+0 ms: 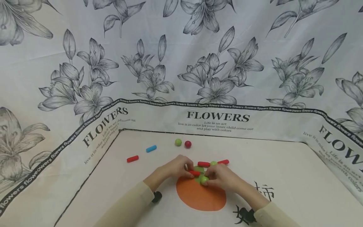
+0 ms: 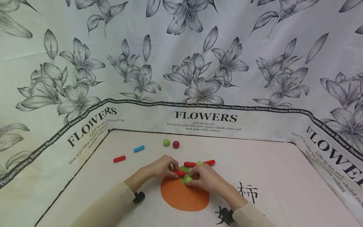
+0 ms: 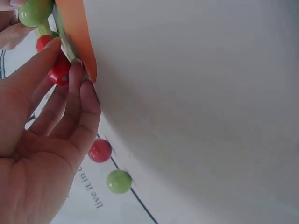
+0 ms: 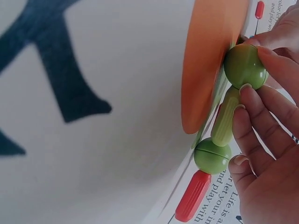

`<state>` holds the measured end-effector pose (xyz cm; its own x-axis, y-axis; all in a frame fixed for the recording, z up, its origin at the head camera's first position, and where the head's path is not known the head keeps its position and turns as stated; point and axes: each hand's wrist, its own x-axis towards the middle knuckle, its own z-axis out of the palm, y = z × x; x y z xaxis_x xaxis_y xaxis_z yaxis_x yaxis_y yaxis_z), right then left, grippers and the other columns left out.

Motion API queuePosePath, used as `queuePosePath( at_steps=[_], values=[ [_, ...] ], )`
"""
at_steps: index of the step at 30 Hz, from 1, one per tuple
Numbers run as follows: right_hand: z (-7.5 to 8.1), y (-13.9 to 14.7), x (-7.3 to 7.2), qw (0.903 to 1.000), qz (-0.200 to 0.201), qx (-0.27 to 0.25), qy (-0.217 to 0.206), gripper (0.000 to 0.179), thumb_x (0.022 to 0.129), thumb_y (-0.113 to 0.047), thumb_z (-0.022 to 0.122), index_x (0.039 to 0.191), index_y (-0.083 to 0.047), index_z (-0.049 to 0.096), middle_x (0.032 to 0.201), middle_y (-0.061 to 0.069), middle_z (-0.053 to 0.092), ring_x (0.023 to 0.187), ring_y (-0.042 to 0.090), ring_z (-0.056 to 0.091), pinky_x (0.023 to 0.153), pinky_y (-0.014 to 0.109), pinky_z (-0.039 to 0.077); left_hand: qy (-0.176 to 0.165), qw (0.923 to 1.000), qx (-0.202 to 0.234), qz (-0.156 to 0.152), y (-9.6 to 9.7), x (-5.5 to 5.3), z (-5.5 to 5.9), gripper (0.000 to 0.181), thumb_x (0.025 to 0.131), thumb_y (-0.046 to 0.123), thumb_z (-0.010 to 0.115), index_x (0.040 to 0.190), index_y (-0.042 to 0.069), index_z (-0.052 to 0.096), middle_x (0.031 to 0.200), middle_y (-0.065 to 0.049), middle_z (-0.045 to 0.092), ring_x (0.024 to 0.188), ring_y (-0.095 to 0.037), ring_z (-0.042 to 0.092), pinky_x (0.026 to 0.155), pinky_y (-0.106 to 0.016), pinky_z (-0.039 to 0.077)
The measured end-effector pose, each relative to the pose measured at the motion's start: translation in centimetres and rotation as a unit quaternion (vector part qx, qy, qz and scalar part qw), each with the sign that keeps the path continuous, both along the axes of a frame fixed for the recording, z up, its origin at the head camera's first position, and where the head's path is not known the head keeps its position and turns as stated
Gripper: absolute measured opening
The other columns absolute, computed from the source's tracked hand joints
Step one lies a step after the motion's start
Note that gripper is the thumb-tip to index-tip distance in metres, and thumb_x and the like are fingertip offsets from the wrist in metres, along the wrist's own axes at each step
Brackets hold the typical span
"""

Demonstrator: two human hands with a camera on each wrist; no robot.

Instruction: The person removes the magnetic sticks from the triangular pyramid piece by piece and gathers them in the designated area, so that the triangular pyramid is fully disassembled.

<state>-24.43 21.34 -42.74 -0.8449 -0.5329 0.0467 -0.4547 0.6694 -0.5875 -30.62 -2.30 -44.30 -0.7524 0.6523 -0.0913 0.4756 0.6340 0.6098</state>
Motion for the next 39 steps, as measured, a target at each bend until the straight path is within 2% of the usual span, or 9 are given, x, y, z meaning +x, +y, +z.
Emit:
queuePosePath(
  at_steps=[5, 10, 15, 21, 27, 32, 35, 39],
  values=[
    [0.0, 0.0, 0.1, 1.0, -0.001, 0.001, 0.002, 0.02, 0.084, -0.027, 0.086, 0.096, -0.013, 0.079, 0.078, -0.011, 0.061, 0.08, 0.018, 0.055, 0.065, 0.025, 0.047, 0.001, 0.9999, 0.012, 0.006, -0.9, 0.4, 0.4, 0.01, 0.088, 0.019, 0.083, 0.089, 0.022, 0.074, 0.084, 0.012, 0.066, 0.086, -0.009, 0.061, 0.073, -0.019, 0.054],
    [0.0, 0.1, 0.2, 1.0, -0.006, -0.003, 0.005, 0.021, 0.083, -0.027, 0.086, 0.096, -0.013, 0.078, 0.08, -0.01, 0.061, 0.08, 0.017, 0.055, 0.066, 0.025, 0.048, 0.002, 0.9994, 0.023, 0.024, -2.7, 0.3, 1.0, 0.01, 0.088, 0.019, 0.082, 0.091, 0.023, 0.073, 0.085, 0.011, 0.066, 0.085, -0.012, 0.062, 0.073, -0.021, 0.055],
    [-0.1, 0.2, 0.2, 0.9999, -0.008, -0.003, 0.01, 0.021, 0.083, -0.028, 0.086, 0.096, -0.014, 0.078, 0.077, -0.01, 0.059, 0.078, 0.017, 0.054, 0.064, 0.024, 0.046, 0.027, 0.998, 0.037, 0.042, -5.5, 0.1, 1.5, 0.009, 0.09, 0.018, 0.08, 0.096, 0.02, 0.074, 0.087, 0.01, 0.066, 0.085, -0.013, 0.061, 0.073, -0.024, 0.054],
    [-0.2, 0.2, 0.2, 0.9999, -0.009, -0.003, 0.012, 0.023, 0.083, -0.03, 0.086, 0.096, -0.014, 0.078, 0.076, -0.01, 0.058, 0.078, 0.016, 0.053, 0.064, 0.024, 0.045, 0.044, 0.9928, 0.051, 0.099, -9.8, -0.1, 2.3, 0.012, 0.089, 0.016, 0.081, 0.099, 0.017, 0.074, 0.089, 0.007, 0.067, 0.084, -0.016, 0.06, 0.07, -0.028, 0.053],
    [-0.1, 0.1, 0.3, 0.9999, -0.015, -0.002, 0.002, 0.022, 0.083, -0.029, 0.086, 0.097, -0.014, 0.078, 0.076, -0.009, 0.059, 0.079, 0.018, 0.053, 0.063, 0.025, 0.045, 0.082, 0.9868, 0.047, 0.132, -14.5, -1.7, 3.1, 0.009, 0.089, 0.013, 0.081, 0.095, 0.011, 0.074, 0.089, 0.002, 0.069, 0.081, -0.017, 0.06, 0.07, -0.03, 0.052],
    [-0.2, -0.2, 0.2, 0.9997, -0.02, 0.009, 0.009, 0.018, 0.085, -0.028, 0.085, 0.097, -0.017, 0.079, 0.075, -0.009, 0.058, 0.078, 0.017, 0.053, 0.062, 0.024, 0.043, 0.105, 0.9794, 0.019, 0.171, -18.1, -3.5, 2.9, 0.01, 0.091, 0.014, 0.078, 0.096, 0.007, 0.073, 0.094, -0.004, 0.069, 0.085, -0.02, 0.061, 0.072, -0.032, 0.052],
    [-0.3, -0.4, 0.2, 0.9995, -0.019, 0.016, 0.018, 0.018, 0.085, -0.028, 0.084, 0.098, -0.017, 0.079, 0.076, -0.011, 0.057, 0.078, 0.015, 0.053, 0.063, 0.024, 0.044, 0.093, 0.9741, -0.003, 0.206, -19.6, -4.3, 2.4, 0.014, 0.091, 0.015, 0.078, 0.099, 0.005, 0.072, 0.098, -0.007, 0.068, 0.091, -0.023, 0.06, 0.077, -0.036, 0.053],
    [-0.3, -0.8, 0.2, 0.9994, -0.02, 0.018, 0.021, 0.019, 0.086, -0.028, 0.084, 0.099, -0.016, 0.078, 0.076, -0.01, 0.057, 0.079, 0.016, 0.053, 0.064, 0.025, 0.044, 0.055, 0.9653, -0.032, 0.253, -20.7, -5.0, 1.7, 0.021, 0.091, 0.015, 0.077, 0.103, 0.0, 0.069, 0.103, -0.013, 0.066, 0.096, -0.028, 0.057, 0.083, -0.042, 0.053]
  ],
)
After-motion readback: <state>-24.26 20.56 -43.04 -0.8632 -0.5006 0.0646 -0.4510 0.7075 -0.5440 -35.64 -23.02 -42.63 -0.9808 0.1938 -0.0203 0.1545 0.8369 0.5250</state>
